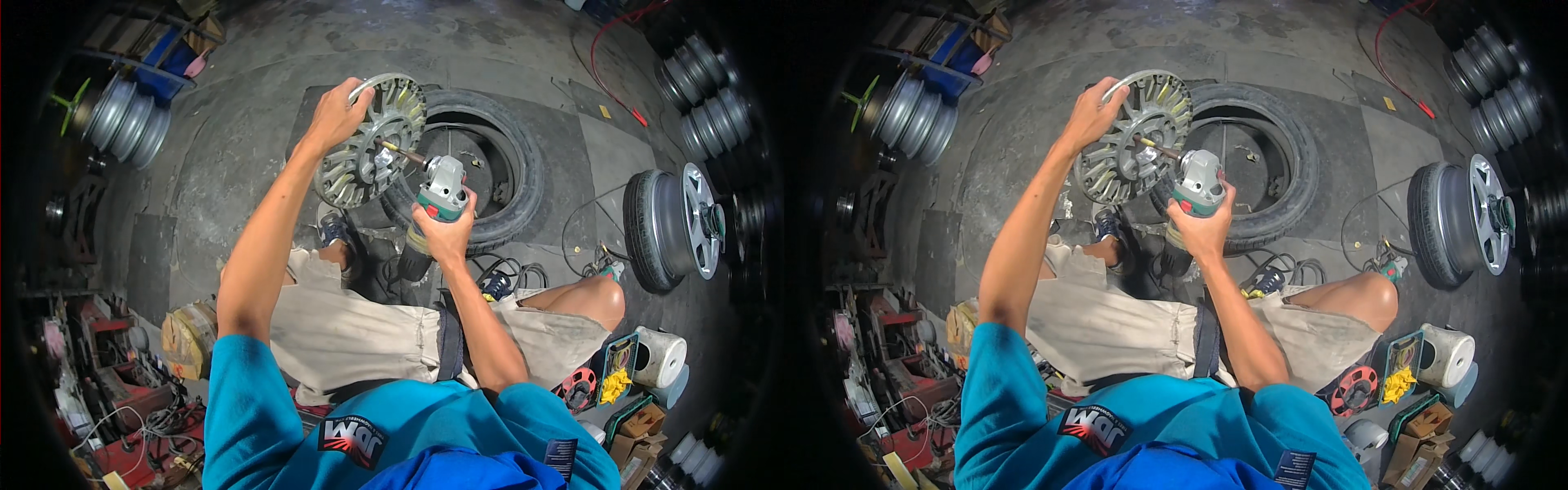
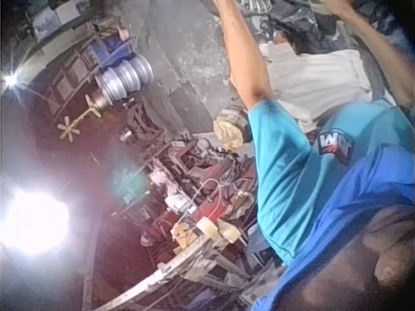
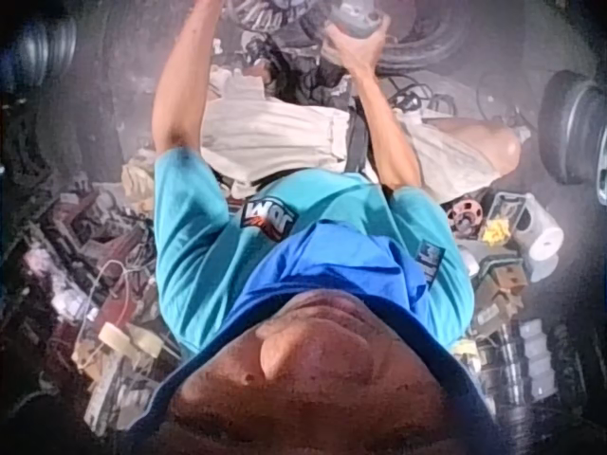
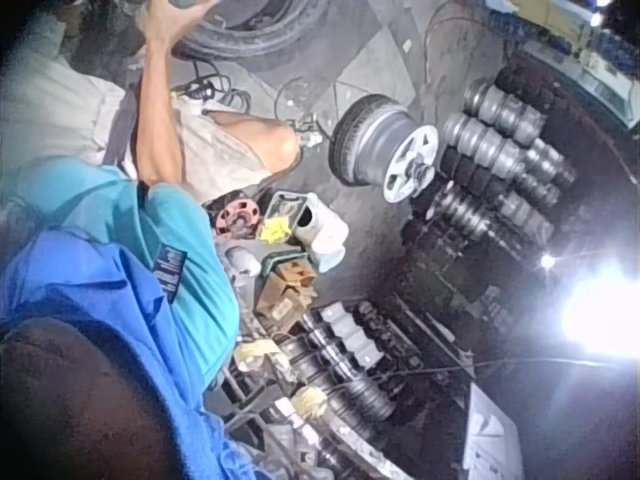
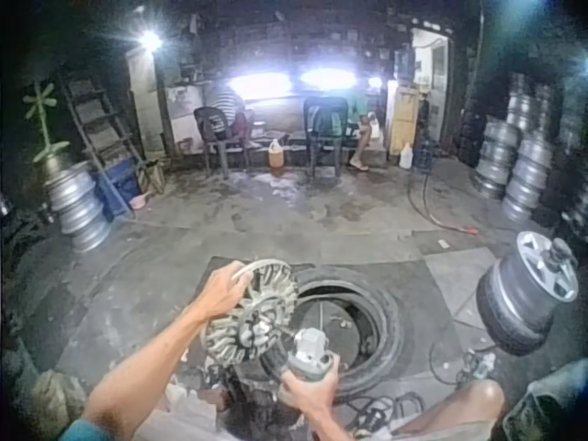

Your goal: The person uses a handheld power grinder to smooth the inner edge and bolt holes of a metal wheel hub while holding the hub by hand against a tire.

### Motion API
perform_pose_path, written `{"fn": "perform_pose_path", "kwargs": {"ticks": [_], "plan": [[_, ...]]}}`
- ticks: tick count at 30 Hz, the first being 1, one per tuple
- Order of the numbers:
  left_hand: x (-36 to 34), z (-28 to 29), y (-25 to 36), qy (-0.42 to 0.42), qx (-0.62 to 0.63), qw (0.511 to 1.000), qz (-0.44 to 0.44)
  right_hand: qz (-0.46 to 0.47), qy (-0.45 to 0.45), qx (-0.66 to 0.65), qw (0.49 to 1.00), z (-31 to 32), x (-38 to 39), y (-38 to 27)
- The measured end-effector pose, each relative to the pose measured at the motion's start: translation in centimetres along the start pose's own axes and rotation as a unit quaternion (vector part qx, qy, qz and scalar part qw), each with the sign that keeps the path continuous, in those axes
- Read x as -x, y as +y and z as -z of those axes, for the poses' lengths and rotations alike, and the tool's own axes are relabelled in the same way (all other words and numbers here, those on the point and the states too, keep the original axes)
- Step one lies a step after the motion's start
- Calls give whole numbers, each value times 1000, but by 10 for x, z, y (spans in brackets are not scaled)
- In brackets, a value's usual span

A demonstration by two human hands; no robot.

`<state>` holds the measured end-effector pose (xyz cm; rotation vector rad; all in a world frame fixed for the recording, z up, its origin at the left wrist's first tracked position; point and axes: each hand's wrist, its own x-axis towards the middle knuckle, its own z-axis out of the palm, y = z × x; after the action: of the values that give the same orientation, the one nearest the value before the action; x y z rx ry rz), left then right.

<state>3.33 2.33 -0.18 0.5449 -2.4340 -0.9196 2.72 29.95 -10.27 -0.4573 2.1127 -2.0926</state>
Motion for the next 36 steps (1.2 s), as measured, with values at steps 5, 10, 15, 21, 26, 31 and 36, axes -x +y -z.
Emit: {"fn": "perform_pose_path", "kwargs": {"ticks": [5,10,15,21,26,31,36], "plan": [[-1,3,-2,-6,-4,1000,6,-38,-35,-41,998,5,-5,7],[1,-2,4,-3,-1,1000,-4,0,2,5,1000,2,2,-6],[-1,-2,1,-1,-6,1000,-2,3,-3,9,1000,3,0,-3],[4,3,2,-6,-5,1000,1,-67,-35,-64,995,4,-5,7],[-4,0,1,-5,-9,1000,-23,-67,-19,-55,996,5,-6,6],[1,-3,2,-16,-3,1000,-5,-37,-27,-37,998,8,-8,3],[-2,-1,1,-16,4,1000,-10,-53,-36,-71,995,16,-14,4]]}}
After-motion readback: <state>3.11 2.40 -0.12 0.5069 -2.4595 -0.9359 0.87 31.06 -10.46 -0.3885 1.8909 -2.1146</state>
